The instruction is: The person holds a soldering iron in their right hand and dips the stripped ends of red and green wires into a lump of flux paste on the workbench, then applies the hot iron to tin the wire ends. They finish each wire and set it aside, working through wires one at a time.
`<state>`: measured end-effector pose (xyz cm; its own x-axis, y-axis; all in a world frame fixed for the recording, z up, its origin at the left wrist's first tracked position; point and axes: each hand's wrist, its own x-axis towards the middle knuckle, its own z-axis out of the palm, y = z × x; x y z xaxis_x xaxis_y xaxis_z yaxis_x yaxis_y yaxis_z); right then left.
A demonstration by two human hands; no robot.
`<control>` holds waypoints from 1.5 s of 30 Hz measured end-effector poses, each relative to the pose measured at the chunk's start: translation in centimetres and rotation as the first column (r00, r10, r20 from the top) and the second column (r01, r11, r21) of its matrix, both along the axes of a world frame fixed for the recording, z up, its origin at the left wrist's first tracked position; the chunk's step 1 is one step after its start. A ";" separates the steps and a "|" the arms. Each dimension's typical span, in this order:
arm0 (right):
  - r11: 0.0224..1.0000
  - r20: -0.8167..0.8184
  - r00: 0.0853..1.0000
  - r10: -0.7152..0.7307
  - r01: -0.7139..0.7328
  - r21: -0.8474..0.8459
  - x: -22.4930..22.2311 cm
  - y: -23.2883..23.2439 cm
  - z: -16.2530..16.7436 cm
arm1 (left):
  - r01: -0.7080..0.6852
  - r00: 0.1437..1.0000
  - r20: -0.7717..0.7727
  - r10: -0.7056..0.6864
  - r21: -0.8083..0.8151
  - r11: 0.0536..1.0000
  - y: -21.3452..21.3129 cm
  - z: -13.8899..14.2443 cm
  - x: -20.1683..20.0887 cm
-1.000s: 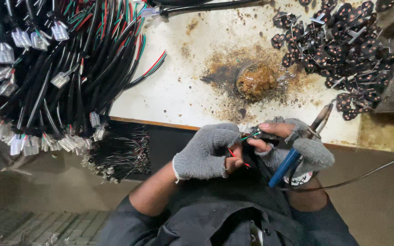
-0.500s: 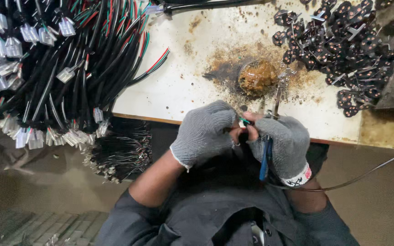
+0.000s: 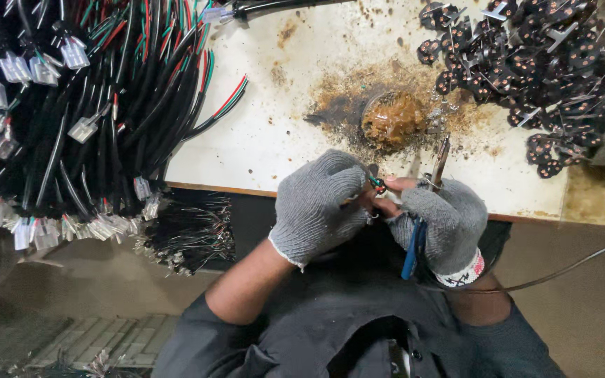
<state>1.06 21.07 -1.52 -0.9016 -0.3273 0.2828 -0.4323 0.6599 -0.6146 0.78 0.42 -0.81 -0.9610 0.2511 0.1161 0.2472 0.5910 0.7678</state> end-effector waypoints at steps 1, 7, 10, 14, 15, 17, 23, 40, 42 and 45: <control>1.000 0.009 1.000 -0.010 0.010 -0.012 0.0 0.0 0.0 | -0.002 1.000 0.000 0.002 0.005 1.000 0.0 0.1 0.0; 0.997 0.029 0.999 0.022 -0.020 -0.077 -0.1 -0.2 -0.3 | 0.029 1.000 0.010 -0.029 0.007 1.000 0.1 0.2 -0.3; 0.988 0.127 0.990 0.064 -0.044 -0.150 -0.1 -0.1 -0.3 | 0.024 1.000 0.005 -0.024 -0.004 1.000 0.1 0.0 -0.1; 0.997 -0.052 0.996 0.076 -0.077 -0.022 -0.4 -0.1 -0.1 | 0.015 1.000 -0.012 -0.015 -0.021 1.000 0.2 -0.3 -0.1; 0.995 -0.025 0.996 0.087 -0.089 -0.055 -0.5 -0.2 0.1 | 0.013 1.000 -0.024 -0.013 -0.024 1.000 0.3 -0.4 -0.1; 0.986 0.023 0.993 0.114 -0.111 -0.126 -0.7 -0.4 0.5 | -0.001 0.999 -0.047 -0.001 -0.051 0.999 0.4 -0.4 -0.2; 0.994 0.029 0.997 0.073 -0.075 0.086 0.4 1.5 1.2 | -0.056 0.996 -0.069 0.051 -0.083 0.995 0.8 -0.1 -0.2; 0.982 0.009 0.982 0.188 -0.188 -0.021 2.1 3.8 -2.2 | -0.006 1.000 -0.008 0.005 -0.062 0.998 0.3 -0.5 0.1; 0.968 -0.072 0.965 0.252 -0.251 0.022 2.1 3.9 -2.7 | -0.009 1.000 -0.012 0.008 -0.033 0.999 0.2 -0.6 0.2; 0.938 -0.158 0.926 0.342 -0.327 0.114 2.2 4.2 -3.4 | 0.000 1.000 -0.003 0.000 -0.042 0.999 0.1 -0.6 0.3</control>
<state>3.27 25.29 -4.92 -0.6755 -0.6305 0.3823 -0.7309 0.5044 -0.4598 1.04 0.55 -1.43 -0.9606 0.2557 0.1087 0.2496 0.6229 0.7414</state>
